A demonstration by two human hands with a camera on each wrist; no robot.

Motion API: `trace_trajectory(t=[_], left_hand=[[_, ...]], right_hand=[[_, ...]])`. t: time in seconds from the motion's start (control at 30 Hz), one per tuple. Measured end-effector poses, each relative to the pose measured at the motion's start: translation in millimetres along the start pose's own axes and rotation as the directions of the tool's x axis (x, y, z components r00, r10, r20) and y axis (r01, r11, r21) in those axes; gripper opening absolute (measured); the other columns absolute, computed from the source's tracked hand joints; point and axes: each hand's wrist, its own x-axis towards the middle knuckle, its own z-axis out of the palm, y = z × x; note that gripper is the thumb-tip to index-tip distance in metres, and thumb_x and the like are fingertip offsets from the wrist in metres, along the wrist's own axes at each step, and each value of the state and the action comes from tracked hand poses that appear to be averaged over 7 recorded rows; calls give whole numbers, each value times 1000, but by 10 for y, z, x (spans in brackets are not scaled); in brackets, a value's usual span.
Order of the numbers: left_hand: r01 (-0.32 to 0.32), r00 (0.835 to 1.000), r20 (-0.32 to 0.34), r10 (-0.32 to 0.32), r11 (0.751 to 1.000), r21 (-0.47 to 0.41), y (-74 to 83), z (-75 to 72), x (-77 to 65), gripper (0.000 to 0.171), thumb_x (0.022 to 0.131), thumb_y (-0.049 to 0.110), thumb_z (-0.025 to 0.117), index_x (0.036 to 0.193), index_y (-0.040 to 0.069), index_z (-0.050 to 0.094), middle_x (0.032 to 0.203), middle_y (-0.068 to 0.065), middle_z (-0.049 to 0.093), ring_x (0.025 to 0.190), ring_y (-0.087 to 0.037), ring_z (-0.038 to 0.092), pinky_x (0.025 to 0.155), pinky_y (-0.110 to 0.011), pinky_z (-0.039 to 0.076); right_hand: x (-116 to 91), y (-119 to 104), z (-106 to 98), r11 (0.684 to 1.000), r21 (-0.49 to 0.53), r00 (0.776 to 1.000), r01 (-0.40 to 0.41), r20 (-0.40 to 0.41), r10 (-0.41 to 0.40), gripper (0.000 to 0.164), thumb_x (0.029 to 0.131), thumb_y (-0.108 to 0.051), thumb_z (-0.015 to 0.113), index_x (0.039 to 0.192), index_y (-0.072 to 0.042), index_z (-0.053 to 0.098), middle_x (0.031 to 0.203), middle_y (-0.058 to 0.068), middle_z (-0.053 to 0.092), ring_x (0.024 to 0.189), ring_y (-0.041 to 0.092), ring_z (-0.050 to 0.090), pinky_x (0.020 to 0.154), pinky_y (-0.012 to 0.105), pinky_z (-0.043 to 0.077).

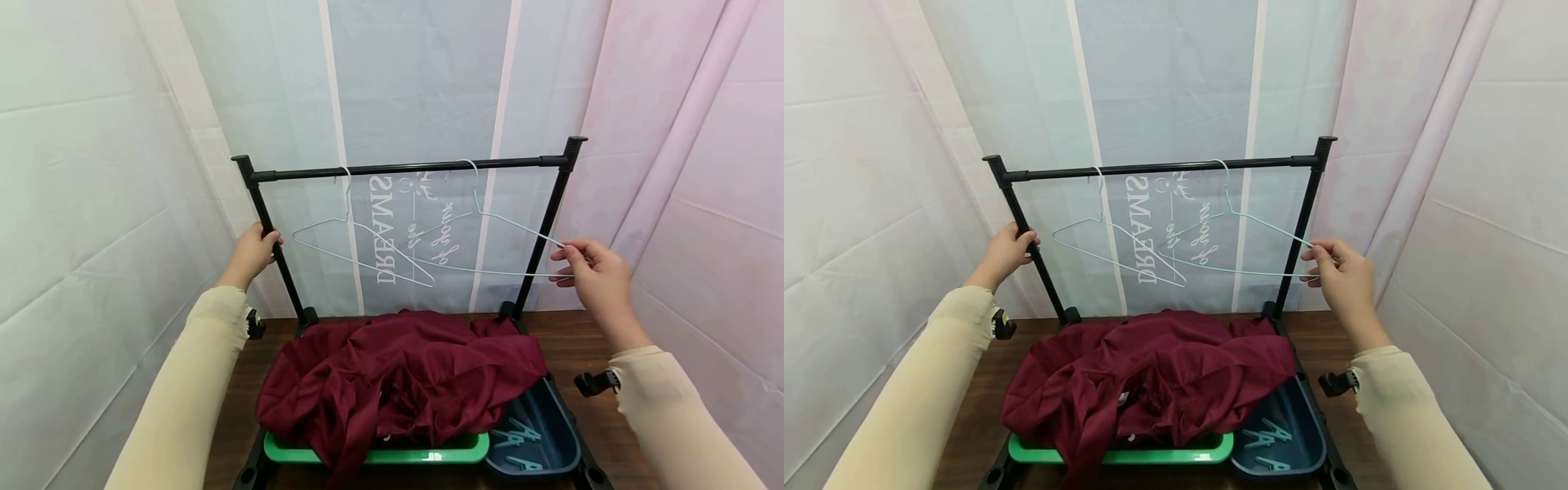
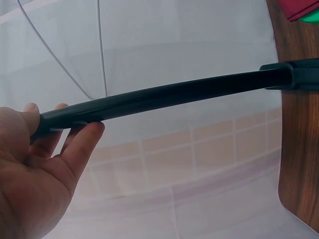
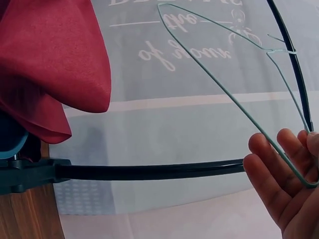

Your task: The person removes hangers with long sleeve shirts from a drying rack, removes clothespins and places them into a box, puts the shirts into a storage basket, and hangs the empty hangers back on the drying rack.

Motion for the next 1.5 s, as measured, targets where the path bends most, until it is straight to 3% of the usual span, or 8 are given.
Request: trace_trajectory(t=[0.3, 0.67, 1.07, 1.13, 1.23, 1.33, 1.43, 1.5], left_hand=[[10, 1000, 16, -9, 1000, -16, 0, -4, -17, 37, 112, 25, 41, 130, -6, 48, 130, -26, 61, 121, -39, 59, 93, -48, 57], [12, 1000, 28, -11, 1000, -17, 20, -15, -47, 36, 112, 25, 41, 131, -6, 48, 131, -26, 60, 123, -40, 59, 96, -52, 55], [31, 998, 46, -30, 999, -20, 13, 1, -59, 39, 112, 27, 40, 132, -6, 47, 132, -26, 60, 125, -40, 57, 97, -52, 55], [34, 998, 48, -33, 999, -31, 16, 1, -59, 39, 112, 27, 41, 132, -6, 47, 132, -26, 59, 125, -40, 57, 97, -52, 54], [41, 998, 53, -39, 998, -50, 21, 0, -64, 38, 112, 26, 41, 132, -6, 46, 132, -26, 58, 125, -40, 56, 98, -53, 54], [47, 997, 56, -44, 997, -55, 25, -1, -72, 38, 112, 26, 41, 133, -6, 45, 133, -26, 58, 126, -40, 56, 99, -53, 53], [48, 997, 55, -45, 997, -57, 23, 1, -76, 37, 112, 25, 41, 133, -6, 45, 133, -26, 57, 126, -41, 55, 99, -54, 53], [49, 997, 56, -46, 997, -56, 20, 3, -78, 37, 112, 24, 41, 133, -6, 45, 134, -26, 58, 127, -41, 55, 99, -54, 53]], right_hand=[[22, 59, -3, 999, -21, 999, -26, 38, 27, 32, 108, -24, 55, 123, 1, 66, 94, -10, 73, 70, 6, 74, 60, 23, 59], [23, 125, 20, 987, -157, 999, 41, 34, -36, 27, 107, -24, 55, 119, -4, 69, 100, 13, 73, 70, -6, 69, 61, 13, 55], [37, 60, -11, 942, -324, 996, 85, 49, -73, 31, 107, -27, 56, 125, -6, 69, 105, 16, 76, 76, -17, 57, 62, 7, 41], [40, 41, -18, 932, -352, 995, 92, 56, -77, 31, 106, -29, 56, 125, -8, 69, 106, 16, 76, 80, -12, 57, 63, 6, 40], [41, 11, -23, 915, -389, 993, 107, 80, -82, 33, 106, -31, 55, 127, -8, 68, 110, 16, 75, 88, 9, 67, 67, 13, 45], [32, -35, -23, 901, -415, 989, 129, 115, -89, 36, 107, -33, 53, 128, -6, 66, 115, 18, 72, 98, 33, 69, 76, 35, 56], [13, -100, -16, 889, -429, 983, 159, 148, -104, 36, 108, -31, 52, 130, -5, 65, 121, 20, 69, 104, 42, 67, 83, 57, 54], [-2, -149, -10, 880, -439, 979, 181, 165, -119, 35, 108, -29, 52, 130, -5, 64, 121, 20, 68, 106, 42, 66, 85, 60, 52]])
